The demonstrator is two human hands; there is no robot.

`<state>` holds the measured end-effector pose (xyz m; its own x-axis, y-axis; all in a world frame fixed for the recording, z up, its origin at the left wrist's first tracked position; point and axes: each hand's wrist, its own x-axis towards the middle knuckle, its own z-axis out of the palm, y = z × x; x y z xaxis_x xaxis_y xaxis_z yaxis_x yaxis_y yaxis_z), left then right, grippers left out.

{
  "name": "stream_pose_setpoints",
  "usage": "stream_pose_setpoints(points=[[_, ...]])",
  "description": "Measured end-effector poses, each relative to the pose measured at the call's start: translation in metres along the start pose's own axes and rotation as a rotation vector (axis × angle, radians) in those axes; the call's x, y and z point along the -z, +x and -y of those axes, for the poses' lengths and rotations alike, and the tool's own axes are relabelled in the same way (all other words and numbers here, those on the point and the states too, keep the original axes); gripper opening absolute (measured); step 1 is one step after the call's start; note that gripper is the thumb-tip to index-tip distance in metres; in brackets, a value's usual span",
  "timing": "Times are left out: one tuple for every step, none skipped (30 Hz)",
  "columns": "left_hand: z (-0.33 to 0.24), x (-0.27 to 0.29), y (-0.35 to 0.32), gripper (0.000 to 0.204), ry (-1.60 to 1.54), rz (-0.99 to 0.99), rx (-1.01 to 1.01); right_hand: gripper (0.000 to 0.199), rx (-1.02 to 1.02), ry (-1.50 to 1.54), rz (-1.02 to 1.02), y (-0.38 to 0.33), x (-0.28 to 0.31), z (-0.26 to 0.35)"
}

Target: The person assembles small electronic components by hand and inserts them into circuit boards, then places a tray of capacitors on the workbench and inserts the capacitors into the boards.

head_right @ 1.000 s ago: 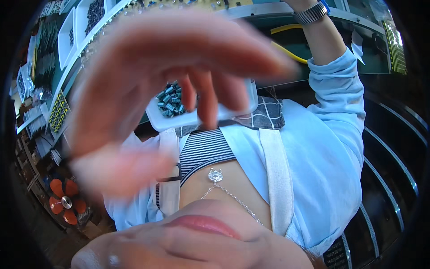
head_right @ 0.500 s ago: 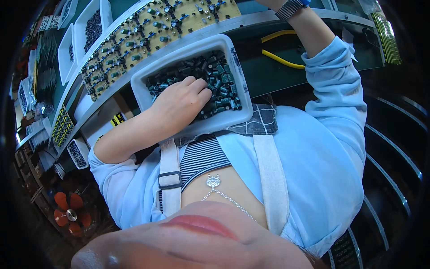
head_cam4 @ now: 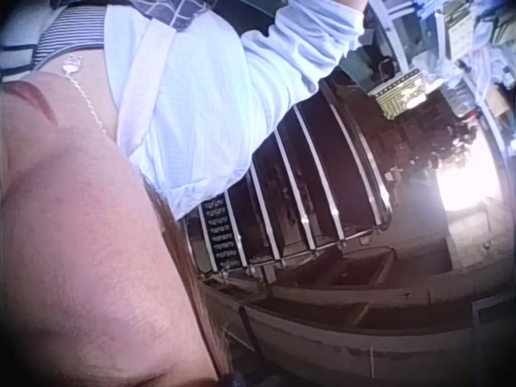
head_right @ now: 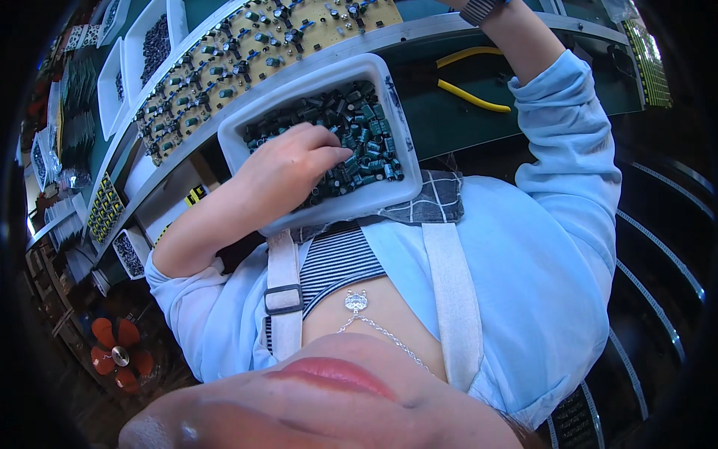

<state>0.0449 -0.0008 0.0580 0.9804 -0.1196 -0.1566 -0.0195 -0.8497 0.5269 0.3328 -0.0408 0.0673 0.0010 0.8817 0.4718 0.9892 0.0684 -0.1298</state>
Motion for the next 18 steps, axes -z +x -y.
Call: stream_pose_setpoints(points=[[0.004, 0.002, 0.001, 0.029, -0.033, -0.091, -0.056, 0.015, 0.022, 0.014, 0.016, 0.001, 0.0, -0.001], [0.008, 0.004, 0.003, 0.027, -0.066, -0.182, -0.115, 0.016, 0.042, 0.027, 0.033, 0.001, 0.002, -0.002], [0.011, 0.007, 0.006, 0.026, -0.098, -0.273, -0.172, 0.016, 0.04, 0.027, 0.031, 0.002, 0.006, -0.001], [0.013, 0.012, 0.01, 0.026, -0.098, -0.27, -0.175, 0.016, 0.029, 0.002, 0.044, 0.001, 0.011, 0.001], [0.015, 0.017, 0.014, 0.027, -0.143, -0.349, -0.142, 0.016, 0.014, -0.026, 0.056, 0.0, 0.018, 0.004], [0.018, 0.023, 0.016, 0.028, -0.186, -0.435, -0.089, 0.016, 0.016, -0.039, 0.067, 0.002, 0.018, 0.009], [0.023, 0.029, 0.019, 0.029, -0.228, -0.52, -0.037, 0.016, 0.023, -0.028, 0.065, 0.002, 0.018, 0.015], [0.03, 0.037, 0.021, 0.029, -0.224, -0.522, -0.024, 0.015, 0.071, 0.004, 0.06, 0.0, 0.02, 0.024], [0.039, 0.045, 0.024, 0.03, -0.267, -0.578, 0.016, 0.014, 0.121, 0.032, 0.057, -0.002, 0.023, 0.034], [0.046, 0.052, 0.026, 0.03, -0.31, -0.637, 0.062, 0.014, 0.175, 0.065, 0.054, -0.004, 0.024, 0.043], [0.045, 0.063, 0.032, 0.03, -0.305, -0.636, 0.067, 0.014, 0.176, 0.07, 0.05, -0.013, 0.025, 0.056], [0.043, 0.075, 0.043, 0.021, -0.354, -0.615, 0.14, 0.02, 0.247, 0.115, 0.297, -0.03, 0.023, 0.073], [0.043, 0.083, 0.052, 0.016, -0.4, -0.593, 0.217, 0.03, 0.316, 0.166, 0.543, -0.045, 0.019, 0.087], [0.043, 0.087, 0.059, 0.016, -0.397, -0.581, 0.211, 0.03, 0.304, 0.168, 0.538, -0.056, 0.016, 0.098], [0.046, 0.09, 0.064, 0.017, -0.375, -0.537, 0.247, 0.027, 0.367, 0.184, 0.606, -0.063, 0.011, 0.109], [0.048, 0.092, 0.068, 0.018, -0.353, -0.493, 0.283, 0.024, 0.431, 0.201, 0.673, -0.066, 0.008, 0.115], [0.049, 0.094, 0.071, 0.019, -0.332, -0.446, 0.32, 0.024, 0.427, 0.209, 0.671, -0.066, 0.004, 0.118], [0.049, 0.095, 0.073, 0.019, -0.331, -0.438, 0.323, 0.022, 0.423, 0.233, 0.73, -0.065, 0.0, 0.121]])
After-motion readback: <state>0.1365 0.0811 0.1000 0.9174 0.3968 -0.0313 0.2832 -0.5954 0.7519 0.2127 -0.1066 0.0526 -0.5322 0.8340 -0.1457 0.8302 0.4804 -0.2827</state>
